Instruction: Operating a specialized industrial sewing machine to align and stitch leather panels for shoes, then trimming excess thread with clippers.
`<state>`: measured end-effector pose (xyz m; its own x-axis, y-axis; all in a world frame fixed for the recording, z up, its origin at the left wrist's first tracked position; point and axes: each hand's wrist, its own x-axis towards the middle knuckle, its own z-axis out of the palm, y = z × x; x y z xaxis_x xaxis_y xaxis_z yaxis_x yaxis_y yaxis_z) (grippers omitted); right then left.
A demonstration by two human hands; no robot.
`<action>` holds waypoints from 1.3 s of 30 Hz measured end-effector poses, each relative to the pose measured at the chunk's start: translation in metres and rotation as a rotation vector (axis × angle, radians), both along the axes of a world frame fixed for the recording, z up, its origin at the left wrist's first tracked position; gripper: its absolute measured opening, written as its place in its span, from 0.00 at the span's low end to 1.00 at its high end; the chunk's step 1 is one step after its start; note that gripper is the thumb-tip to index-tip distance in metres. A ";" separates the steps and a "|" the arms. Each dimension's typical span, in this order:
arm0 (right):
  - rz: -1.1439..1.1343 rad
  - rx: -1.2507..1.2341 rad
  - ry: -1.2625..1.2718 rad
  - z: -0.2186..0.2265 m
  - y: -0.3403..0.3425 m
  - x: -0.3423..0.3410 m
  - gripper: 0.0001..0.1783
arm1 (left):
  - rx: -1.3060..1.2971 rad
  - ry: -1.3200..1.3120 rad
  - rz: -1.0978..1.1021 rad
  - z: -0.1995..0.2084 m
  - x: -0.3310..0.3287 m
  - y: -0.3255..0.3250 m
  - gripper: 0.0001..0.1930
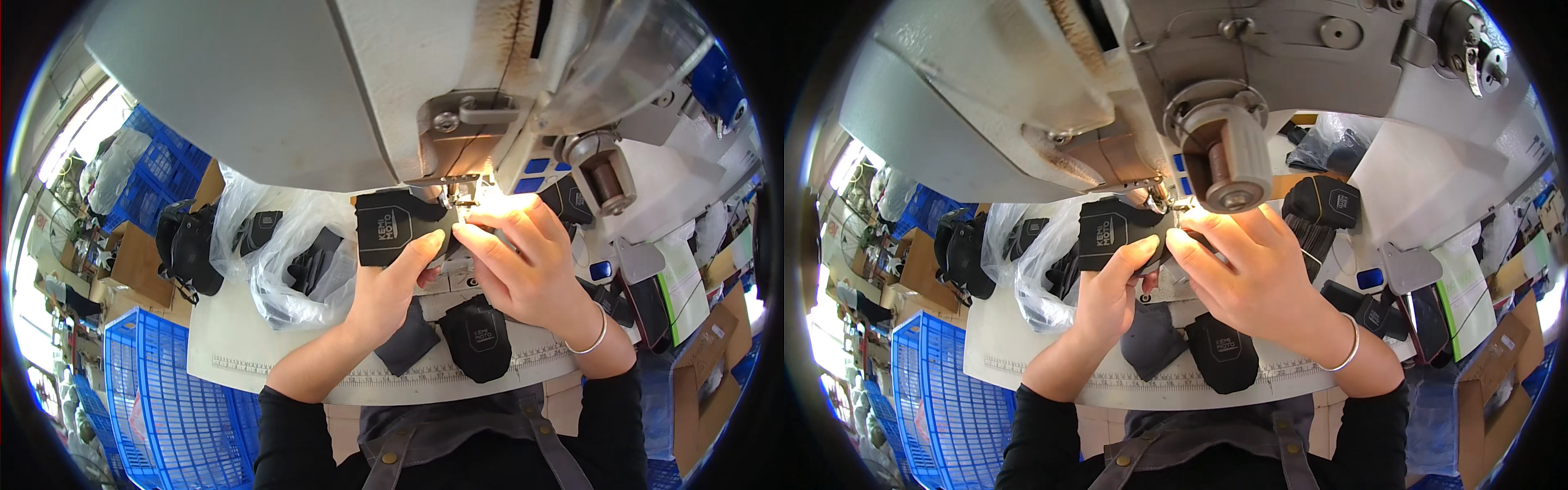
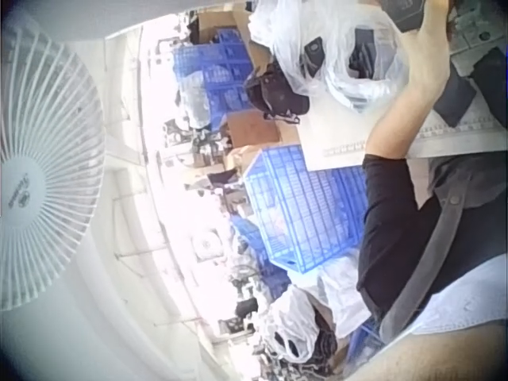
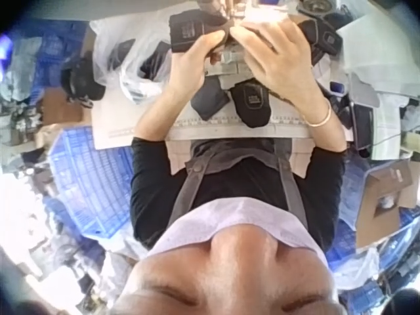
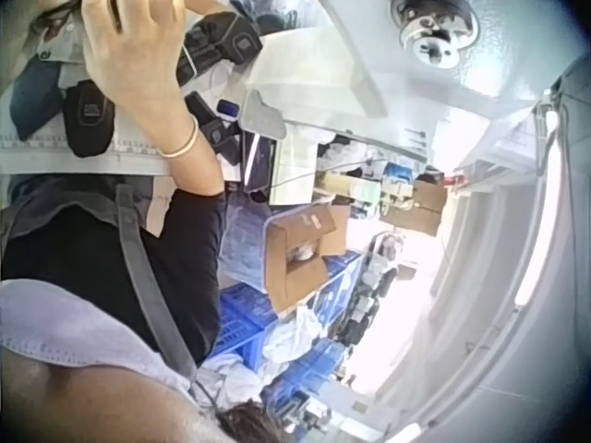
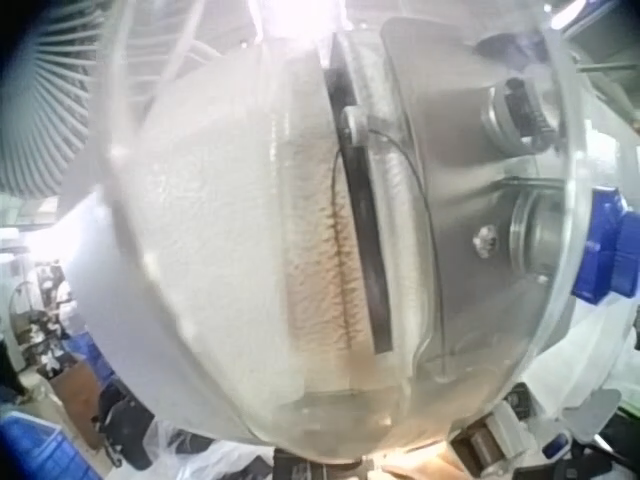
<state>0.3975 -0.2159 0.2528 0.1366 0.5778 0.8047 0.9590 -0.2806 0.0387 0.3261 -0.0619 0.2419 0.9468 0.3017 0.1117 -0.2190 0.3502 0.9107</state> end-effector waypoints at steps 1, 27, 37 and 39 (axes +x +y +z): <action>0.009 0.003 -0.019 0.000 0.001 0.000 0.18 | 0.014 0.019 0.033 0.000 0.000 -0.001 0.03; 0.118 0.018 -0.198 0.008 0.028 -0.002 0.15 | 0.053 0.098 -0.422 0.016 -0.019 0.064 0.15; 0.135 -0.017 -0.260 0.007 0.029 0.000 0.16 | -0.005 0.086 -0.479 0.015 -0.023 0.065 0.18; 0.135 -0.019 -0.261 0.007 0.029 0.000 0.16 | 0.021 0.102 -0.483 0.015 -0.023 0.065 0.16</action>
